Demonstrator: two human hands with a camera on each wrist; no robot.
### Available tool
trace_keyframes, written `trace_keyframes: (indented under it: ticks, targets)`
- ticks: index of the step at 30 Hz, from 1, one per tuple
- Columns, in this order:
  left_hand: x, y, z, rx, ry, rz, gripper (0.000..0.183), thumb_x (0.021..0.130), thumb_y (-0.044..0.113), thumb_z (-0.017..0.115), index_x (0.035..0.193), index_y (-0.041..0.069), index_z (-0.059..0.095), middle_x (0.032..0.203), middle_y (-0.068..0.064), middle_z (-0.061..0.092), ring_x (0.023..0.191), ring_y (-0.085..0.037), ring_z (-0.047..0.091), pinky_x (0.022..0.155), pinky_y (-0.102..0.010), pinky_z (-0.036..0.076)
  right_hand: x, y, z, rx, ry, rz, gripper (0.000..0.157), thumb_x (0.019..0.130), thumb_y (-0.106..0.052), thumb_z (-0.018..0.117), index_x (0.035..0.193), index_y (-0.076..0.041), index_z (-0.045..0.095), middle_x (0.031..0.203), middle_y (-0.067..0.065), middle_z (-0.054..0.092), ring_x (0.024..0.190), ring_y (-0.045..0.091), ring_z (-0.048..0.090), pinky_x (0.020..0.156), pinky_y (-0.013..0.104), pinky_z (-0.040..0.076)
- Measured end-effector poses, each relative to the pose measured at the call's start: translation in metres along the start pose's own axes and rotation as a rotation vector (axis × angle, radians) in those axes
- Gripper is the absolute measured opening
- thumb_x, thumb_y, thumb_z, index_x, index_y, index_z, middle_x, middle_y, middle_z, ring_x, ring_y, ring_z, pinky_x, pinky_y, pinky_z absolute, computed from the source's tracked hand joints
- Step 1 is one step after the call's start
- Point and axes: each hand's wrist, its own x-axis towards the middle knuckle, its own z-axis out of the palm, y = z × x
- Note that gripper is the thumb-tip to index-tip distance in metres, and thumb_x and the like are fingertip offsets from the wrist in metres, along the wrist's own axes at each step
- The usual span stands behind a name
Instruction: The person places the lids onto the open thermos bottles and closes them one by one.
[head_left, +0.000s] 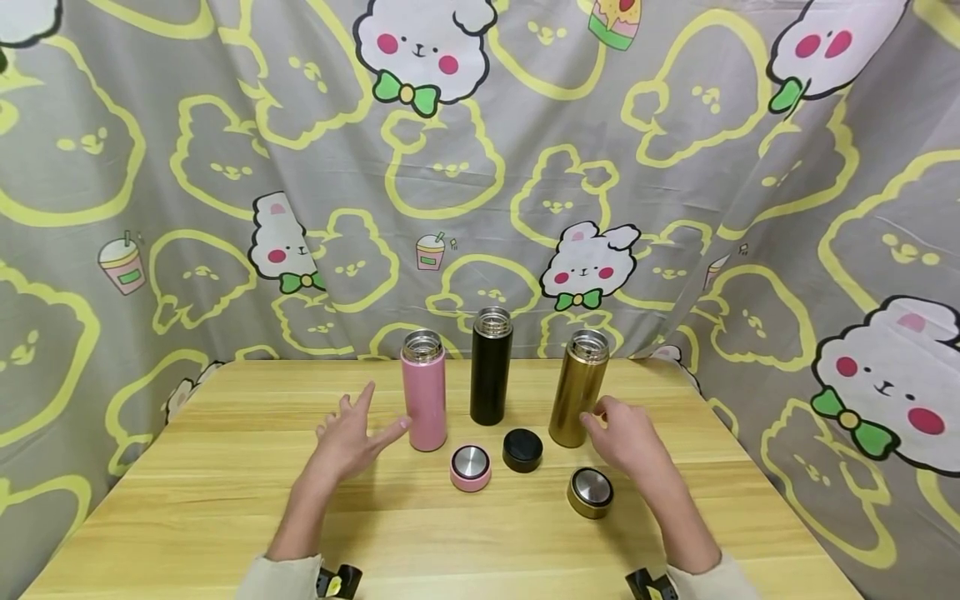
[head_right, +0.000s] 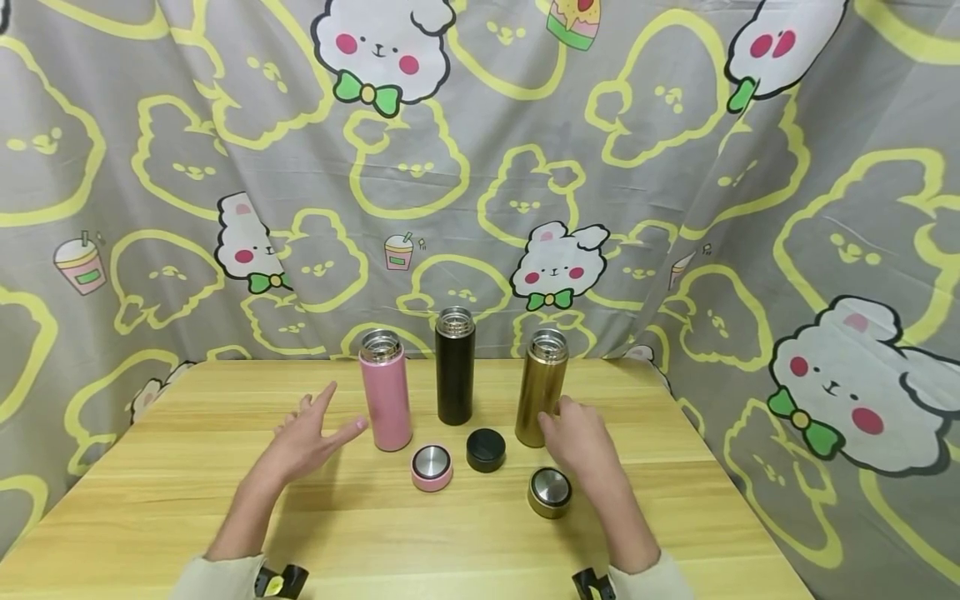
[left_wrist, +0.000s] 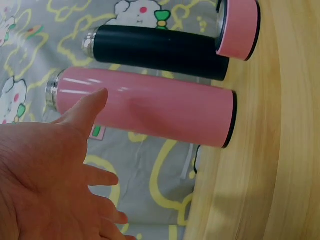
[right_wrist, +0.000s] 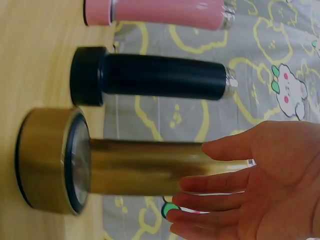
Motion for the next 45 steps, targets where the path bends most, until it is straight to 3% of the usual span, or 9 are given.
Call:
trace_keyframes:
  ticks: [4,10,17,22,26,33,38,45]
  targets:
    - [-0.001,0.003,0.004,-0.008,-0.018,-0.003,0.100,0.094,0.064,0.058,0.160,0.000,0.018,0.158,-0.042,0.016,0.141,-0.068,0.016,0.109,-0.080,0.019,0.001,-0.008,0.011,0.029,-0.012,-0.015,0.033,0.100,-0.024,0.062,0.116,0.005,0.063,0.107,0.024,0.071,0.098,0.040,0.068,0.081,0.053,0.054]
    - [-0.001,0.006,0.007,-0.034,-0.067,0.002,0.096,0.095,0.064,0.057,0.156,-0.004,0.029,0.155,-0.035,0.035,0.143,-0.056,0.032,0.110,-0.071,0.033,0.001,-0.018,0.022,0.070,-0.014,-0.009,0.028,0.099,-0.025,0.064,0.107,0.002,0.064,0.096,0.016,0.070,0.089,0.030,0.066,0.076,0.046,0.054]
    - [-0.003,0.008,0.007,-0.036,-0.095,0.026,0.080,0.097,0.058,0.058,0.143,-0.007,0.050,0.142,-0.032,0.054,0.129,-0.051,0.053,0.104,-0.063,0.045,0.001,-0.029,0.032,0.099,-0.014,-0.031,0.036,0.100,-0.028,0.065,0.118,0.002,0.063,0.092,0.008,0.067,0.085,0.023,0.063,0.073,0.040,0.053]
    - [-0.002,0.009,0.008,-0.051,-0.086,0.068,0.063,0.097,0.049,0.063,0.131,-0.005,0.061,0.123,-0.027,0.067,0.112,-0.040,0.066,0.093,-0.055,0.054,0.004,-0.040,0.039,0.122,-0.006,-0.056,0.041,0.098,-0.031,0.068,0.123,0.001,0.064,0.083,0.004,0.061,0.076,0.019,0.057,0.071,0.037,0.050]
    - [-0.002,0.012,0.008,-0.066,-0.081,0.076,0.058,0.097,0.046,0.065,0.127,-0.004,0.065,0.116,-0.023,0.071,0.105,-0.034,0.068,0.086,-0.051,0.056,0.004,-0.048,0.044,0.140,-0.024,-0.065,0.043,0.095,-0.030,0.071,0.128,-0.003,0.063,0.101,0.012,0.070,0.090,0.024,0.064,0.079,0.043,0.054]
    - [-0.004,0.016,0.006,-0.110,-0.071,0.072,0.050,0.098,0.043,0.064,0.123,0.000,0.068,0.110,-0.014,0.073,0.099,-0.028,0.069,0.080,-0.045,0.057,0.005,-0.061,0.051,0.197,-0.040,-0.077,0.048,0.095,-0.027,0.071,0.135,-0.004,0.059,0.126,0.019,0.067,0.115,0.036,0.064,0.093,0.051,0.054]
    - [-0.003,0.016,0.007,-0.127,-0.058,0.074,0.040,0.098,0.038,0.065,0.118,0.004,0.071,0.107,-0.011,0.074,0.095,-0.023,0.070,0.076,-0.041,0.057,0.008,-0.073,0.058,0.222,-0.035,-0.113,0.048,0.094,-0.027,0.072,0.134,-0.003,0.061,0.126,0.020,0.067,0.115,0.036,0.065,0.093,0.051,0.054]
    - [-0.001,0.017,0.010,-0.146,-0.019,0.084,0.030,0.098,0.031,0.067,0.115,0.008,0.073,0.108,-0.010,0.074,0.093,-0.022,0.070,0.075,-0.040,0.057,0.016,-0.094,0.069,0.257,-0.030,-0.167,0.046,0.090,-0.025,0.076,0.129,-0.001,0.064,0.115,0.018,0.070,0.101,0.031,0.067,0.086,0.048,0.055]
